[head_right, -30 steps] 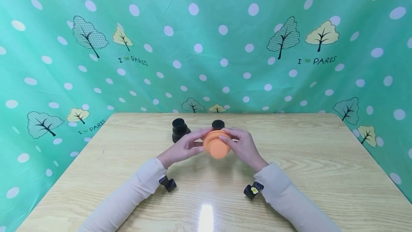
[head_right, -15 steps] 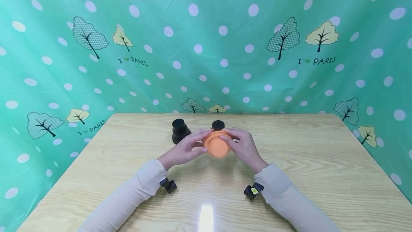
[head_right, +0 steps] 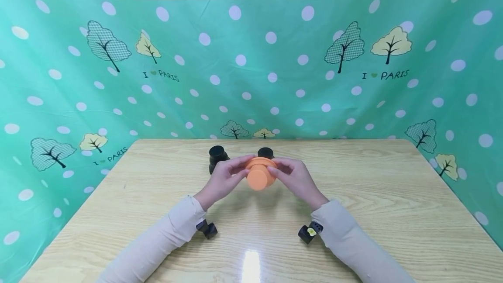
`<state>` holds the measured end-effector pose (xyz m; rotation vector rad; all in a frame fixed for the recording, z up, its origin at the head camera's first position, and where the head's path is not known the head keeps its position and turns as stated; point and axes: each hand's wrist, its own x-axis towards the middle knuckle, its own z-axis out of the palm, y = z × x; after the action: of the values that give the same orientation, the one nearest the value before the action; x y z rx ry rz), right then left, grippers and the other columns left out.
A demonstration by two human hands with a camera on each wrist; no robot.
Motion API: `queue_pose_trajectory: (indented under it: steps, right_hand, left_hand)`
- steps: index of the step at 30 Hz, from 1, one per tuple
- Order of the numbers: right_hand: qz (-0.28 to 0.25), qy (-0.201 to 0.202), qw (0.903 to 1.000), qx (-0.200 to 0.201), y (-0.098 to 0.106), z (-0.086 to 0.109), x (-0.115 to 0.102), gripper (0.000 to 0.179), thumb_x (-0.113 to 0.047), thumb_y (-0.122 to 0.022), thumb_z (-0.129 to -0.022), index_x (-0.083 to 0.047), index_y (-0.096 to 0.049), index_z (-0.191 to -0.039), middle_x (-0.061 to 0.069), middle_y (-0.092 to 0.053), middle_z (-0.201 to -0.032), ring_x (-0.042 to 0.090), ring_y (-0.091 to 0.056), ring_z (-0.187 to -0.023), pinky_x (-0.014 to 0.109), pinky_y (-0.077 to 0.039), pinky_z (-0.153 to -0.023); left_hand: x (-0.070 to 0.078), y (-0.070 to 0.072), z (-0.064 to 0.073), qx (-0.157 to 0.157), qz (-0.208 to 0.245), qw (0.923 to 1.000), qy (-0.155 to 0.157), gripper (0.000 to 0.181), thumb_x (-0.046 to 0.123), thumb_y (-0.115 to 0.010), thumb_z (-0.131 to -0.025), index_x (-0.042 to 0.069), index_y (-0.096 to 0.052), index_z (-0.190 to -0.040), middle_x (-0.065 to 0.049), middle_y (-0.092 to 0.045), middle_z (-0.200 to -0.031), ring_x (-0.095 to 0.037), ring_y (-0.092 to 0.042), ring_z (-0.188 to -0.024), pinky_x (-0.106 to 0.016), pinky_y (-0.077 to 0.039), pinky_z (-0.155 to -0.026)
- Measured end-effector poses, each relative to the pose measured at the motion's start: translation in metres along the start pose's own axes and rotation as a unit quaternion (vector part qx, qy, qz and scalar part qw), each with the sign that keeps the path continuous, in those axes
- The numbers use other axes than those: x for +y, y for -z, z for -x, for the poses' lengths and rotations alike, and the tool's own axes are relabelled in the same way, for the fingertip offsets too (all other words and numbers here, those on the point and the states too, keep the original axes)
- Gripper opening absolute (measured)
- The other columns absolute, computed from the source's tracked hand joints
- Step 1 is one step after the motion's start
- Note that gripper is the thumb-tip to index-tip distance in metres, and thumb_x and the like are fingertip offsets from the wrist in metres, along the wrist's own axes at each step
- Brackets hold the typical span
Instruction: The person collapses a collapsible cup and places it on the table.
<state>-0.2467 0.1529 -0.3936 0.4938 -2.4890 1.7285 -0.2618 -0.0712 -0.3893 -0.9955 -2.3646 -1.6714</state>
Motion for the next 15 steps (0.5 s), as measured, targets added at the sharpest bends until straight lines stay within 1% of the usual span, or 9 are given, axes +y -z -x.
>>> queue_pose_trajectory:
  steps: [3, 5, 6, 7, 9, 12, 15]
  right_hand:
    - [-0.004, -0.009, 0.9998, -0.019, 0.0006, -0.0005, 0.0, 0.035, -0.019, -0.063, -0.091, 0.004, -0.063, -0.118, 0.02, -0.067, -0.108, 0.002, -0.064, -0.085, 0.021, -0.055, -0.077]
    - [-0.008, -0.01, 0.9994, -0.033, 0.0006, -0.001, -0.0003, 0.034, -0.018, -0.063, -0.092, 0.004, -0.062, -0.118, 0.02, -0.066, -0.11, 0.002, -0.064, -0.087, 0.019, -0.054, -0.078]
    - [-0.013, -0.009, 0.9991, -0.04, 0.0005, -0.0012, -0.0002, 0.034, -0.018, -0.063, -0.092, 0.004, -0.062, -0.118, 0.02, -0.066, -0.11, 0.002, -0.064, -0.089, 0.019, -0.053, -0.08]
    - [-0.018, -0.007, 0.9987, -0.047, 0.0004, -0.0012, -0.0002, 0.033, -0.017, -0.062, -0.092, 0.003, -0.061, -0.118, 0.02, -0.066, -0.111, 0.002, -0.064, -0.09, 0.019, -0.053, -0.081]
    - [-0.026, 0.001, 0.9981, -0.056, -0.0001, -0.0008, -0.0006, 0.031, -0.016, -0.062, -0.092, 0.002, -0.061, -0.117, 0.02, -0.065, -0.111, 0.003, -0.063, -0.092, 0.019, -0.053, -0.082]
    - [-0.031, 0.01, 0.9975, -0.062, -0.0011, 0.0007, -0.0022, 0.031, -0.017, -0.06, -0.093, 0.0, -0.06, -0.118, 0.018, -0.064, -0.114, 0.004, -0.063, -0.096, 0.019, -0.052, -0.084]
    - [-0.027, 0.01, 0.9972, -0.069, -0.0029, 0.0024, -0.0044, 0.029, -0.019, -0.06, -0.094, -0.001, -0.062, -0.117, 0.016, -0.064, -0.116, 0.006, -0.063, -0.096, 0.021, -0.053, -0.083]
  left_hand:
    - [0.0007, 0.0021, -0.0011, 0.019, 0.008, 0.9995, 0.025, 0.035, 0.001, -0.062, -0.089, -0.003, -0.06, -0.124, -0.018, -0.063, -0.121, -0.027, -0.064, -0.107, -0.023, -0.053, -0.087]
    - [-0.0001, 0.0033, -0.0019, 0.027, 0.006, 0.9991, 0.031, 0.033, 0.002, -0.063, -0.088, -0.001, -0.062, -0.121, -0.017, -0.064, -0.12, -0.026, -0.064, -0.107, -0.022, -0.053, -0.086]
    - [-0.0007, 0.0038, -0.002, 0.028, 0.002, 0.9992, 0.028, 0.032, 0.003, -0.064, -0.088, 0.0, -0.063, -0.12, -0.016, -0.065, -0.118, -0.025, -0.065, -0.106, -0.022, -0.054, -0.085]
    - [-0.0045, 0.0037, -0.0023, 0.028, -0.001, 0.9994, 0.021, 0.032, 0.004, -0.064, -0.088, 0.001, -0.064, -0.12, -0.015, -0.066, -0.118, -0.024, -0.065, -0.106, -0.022, -0.054, -0.085]
    - [-0.0053, 0.004, -0.0017, 0.022, -0.017, 0.9996, 0.006, 0.031, 0.005, -0.064, -0.088, 0.002, -0.065, -0.119, -0.014, -0.066, -0.118, -0.024, -0.064, -0.108, -0.023, -0.053, -0.087]
    - [-0.0054, 0.0035, -0.0002, 0.006, -0.045, 0.9988, -0.018, 0.031, 0.004, -0.064, -0.087, 0.003, -0.066, -0.118, -0.012, -0.066, -0.118, -0.023, -0.063, -0.11, -0.026, -0.052, -0.09]
    - [-0.0059, 0.0019, 0.0012, -0.016, -0.08, 0.9959, -0.039, 0.032, 0.003, -0.065, -0.086, 0.006, -0.066, -0.119, -0.009, -0.066, -0.118, -0.02, -0.061, -0.113, -0.026, -0.051, -0.093]
